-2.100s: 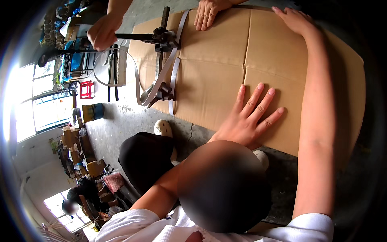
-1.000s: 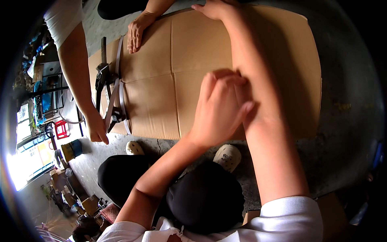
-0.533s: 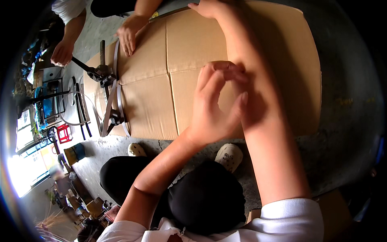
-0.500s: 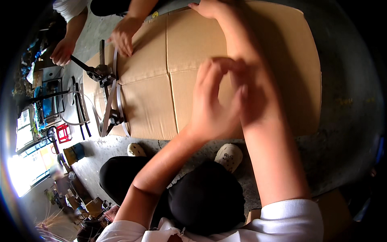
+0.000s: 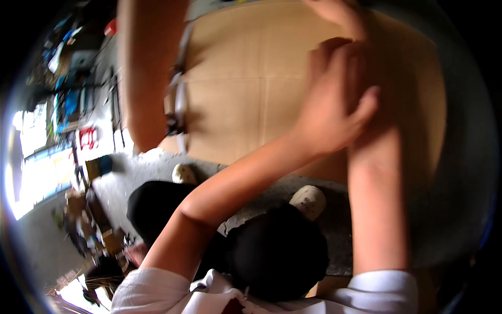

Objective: The person sits on the floor and uses a manual strapping tool to secure a cardboard box with white plastic straps. They feed the strap through the tool, tighten it, and cut the excess. Later, they place bubble wrap into another open cardboard box.

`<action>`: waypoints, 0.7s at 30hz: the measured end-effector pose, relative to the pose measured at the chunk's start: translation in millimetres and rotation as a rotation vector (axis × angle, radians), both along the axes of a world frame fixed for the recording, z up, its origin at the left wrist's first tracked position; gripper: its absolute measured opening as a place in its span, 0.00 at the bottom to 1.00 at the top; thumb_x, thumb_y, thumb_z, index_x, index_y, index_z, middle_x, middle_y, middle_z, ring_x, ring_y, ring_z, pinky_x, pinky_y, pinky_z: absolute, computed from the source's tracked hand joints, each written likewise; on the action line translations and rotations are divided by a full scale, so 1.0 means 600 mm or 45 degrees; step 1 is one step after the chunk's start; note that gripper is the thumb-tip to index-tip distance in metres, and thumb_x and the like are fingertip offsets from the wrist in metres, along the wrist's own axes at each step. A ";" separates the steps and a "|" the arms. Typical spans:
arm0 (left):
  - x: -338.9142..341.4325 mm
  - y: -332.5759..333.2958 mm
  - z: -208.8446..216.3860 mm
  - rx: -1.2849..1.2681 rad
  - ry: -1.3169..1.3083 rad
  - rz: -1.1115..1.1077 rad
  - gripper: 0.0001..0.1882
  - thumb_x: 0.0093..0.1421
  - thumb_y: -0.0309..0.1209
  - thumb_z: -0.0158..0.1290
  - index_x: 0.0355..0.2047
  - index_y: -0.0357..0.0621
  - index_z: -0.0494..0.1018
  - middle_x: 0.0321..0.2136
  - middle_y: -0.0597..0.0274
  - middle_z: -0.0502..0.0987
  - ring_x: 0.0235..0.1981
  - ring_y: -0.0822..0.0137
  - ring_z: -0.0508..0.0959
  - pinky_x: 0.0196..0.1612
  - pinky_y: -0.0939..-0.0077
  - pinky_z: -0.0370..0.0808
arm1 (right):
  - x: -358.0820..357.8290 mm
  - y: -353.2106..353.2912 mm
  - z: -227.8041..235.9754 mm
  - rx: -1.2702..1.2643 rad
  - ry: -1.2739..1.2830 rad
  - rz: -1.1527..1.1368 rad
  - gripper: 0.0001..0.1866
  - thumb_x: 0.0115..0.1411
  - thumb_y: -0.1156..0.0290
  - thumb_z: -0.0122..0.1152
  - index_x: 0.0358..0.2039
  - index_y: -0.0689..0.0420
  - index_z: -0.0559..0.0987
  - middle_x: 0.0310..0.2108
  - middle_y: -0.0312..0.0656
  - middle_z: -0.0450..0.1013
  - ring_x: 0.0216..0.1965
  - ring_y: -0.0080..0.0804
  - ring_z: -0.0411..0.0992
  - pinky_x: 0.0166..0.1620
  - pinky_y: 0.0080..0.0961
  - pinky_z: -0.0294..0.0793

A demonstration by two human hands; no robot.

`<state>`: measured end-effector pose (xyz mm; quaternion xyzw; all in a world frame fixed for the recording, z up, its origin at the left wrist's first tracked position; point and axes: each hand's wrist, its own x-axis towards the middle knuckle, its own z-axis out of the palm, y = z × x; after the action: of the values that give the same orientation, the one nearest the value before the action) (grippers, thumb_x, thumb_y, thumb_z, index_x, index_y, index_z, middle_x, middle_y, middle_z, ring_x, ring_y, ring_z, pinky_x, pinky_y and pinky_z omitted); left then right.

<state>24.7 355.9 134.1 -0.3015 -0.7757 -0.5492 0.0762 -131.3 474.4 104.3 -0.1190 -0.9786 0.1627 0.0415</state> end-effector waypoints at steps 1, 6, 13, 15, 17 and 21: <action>-0.004 0.014 -0.014 -0.078 0.017 -0.036 0.28 0.45 0.31 0.50 0.47 0.32 0.59 0.44 0.37 0.62 0.46 0.40 0.61 0.50 0.52 0.62 | 0.000 0.010 0.006 0.062 0.008 -0.008 0.27 0.61 0.50 0.39 0.47 0.59 0.72 0.52 0.49 0.66 0.55 0.43 0.63 0.58 0.38 0.57; 0.028 -0.041 0.010 -0.261 0.137 -0.362 0.29 0.34 0.34 0.59 0.37 0.31 0.66 0.36 0.46 0.64 0.37 0.49 0.65 0.44 0.60 0.64 | -0.031 -0.106 0.021 0.019 0.151 0.266 0.26 0.62 0.51 0.40 0.49 0.59 0.71 0.53 0.49 0.65 0.56 0.43 0.62 0.59 0.37 0.56; 0.070 -0.217 0.121 -0.694 0.215 -0.736 0.09 0.46 0.34 0.49 0.17 0.42 0.74 0.28 0.60 0.72 0.37 0.60 0.69 0.38 0.68 0.68 | -0.040 -0.345 0.052 0.027 0.318 0.775 0.26 0.62 0.52 0.40 0.51 0.59 0.69 0.54 0.49 0.64 0.57 0.44 0.61 0.59 0.36 0.56; 0.051 -0.299 0.193 -0.675 0.257 -0.840 0.09 0.46 0.34 0.49 0.17 0.41 0.73 0.26 0.59 0.72 0.34 0.61 0.72 0.34 0.70 0.71 | -0.036 -0.283 0.057 0.097 0.369 0.739 0.26 0.62 0.52 0.40 0.51 0.59 0.69 0.55 0.49 0.63 0.57 0.44 0.60 0.60 0.35 0.55; 0.028 -0.401 0.246 -0.714 0.052 -0.896 0.09 0.47 0.33 0.49 0.19 0.40 0.72 0.24 0.57 0.72 0.29 0.61 0.73 0.32 0.70 0.73 | -0.030 -0.245 -0.014 0.044 0.343 0.765 0.26 0.62 0.52 0.40 0.52 0.59 0.68 0.55 0.49 0.63 0.57 0.44 0.60 0.60 0.35 0.55; -0.083 -0.613 0.307 -0.613 0.004 -0.483 0.07 0.51 0.25 0.50 0.31 0.40 0.75 0.26 0.58 0.75 0.29 0.60 0.77 0.33 0.69 0.74 | 0.005 0.087 -0.001 0.529 0.252 0.426 0.26 0.63 0.53 0.41 0.53 0.59 0.67 0.56 0.49 0.62 0.58 0.44 0.59 0.60 0.34 0.55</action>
<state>-25.1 -12.0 318.0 -0.4514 -0.8132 -0.3534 -0.1002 -128.0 526.7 104.0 0.0717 -0.9882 -0.0260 0.1331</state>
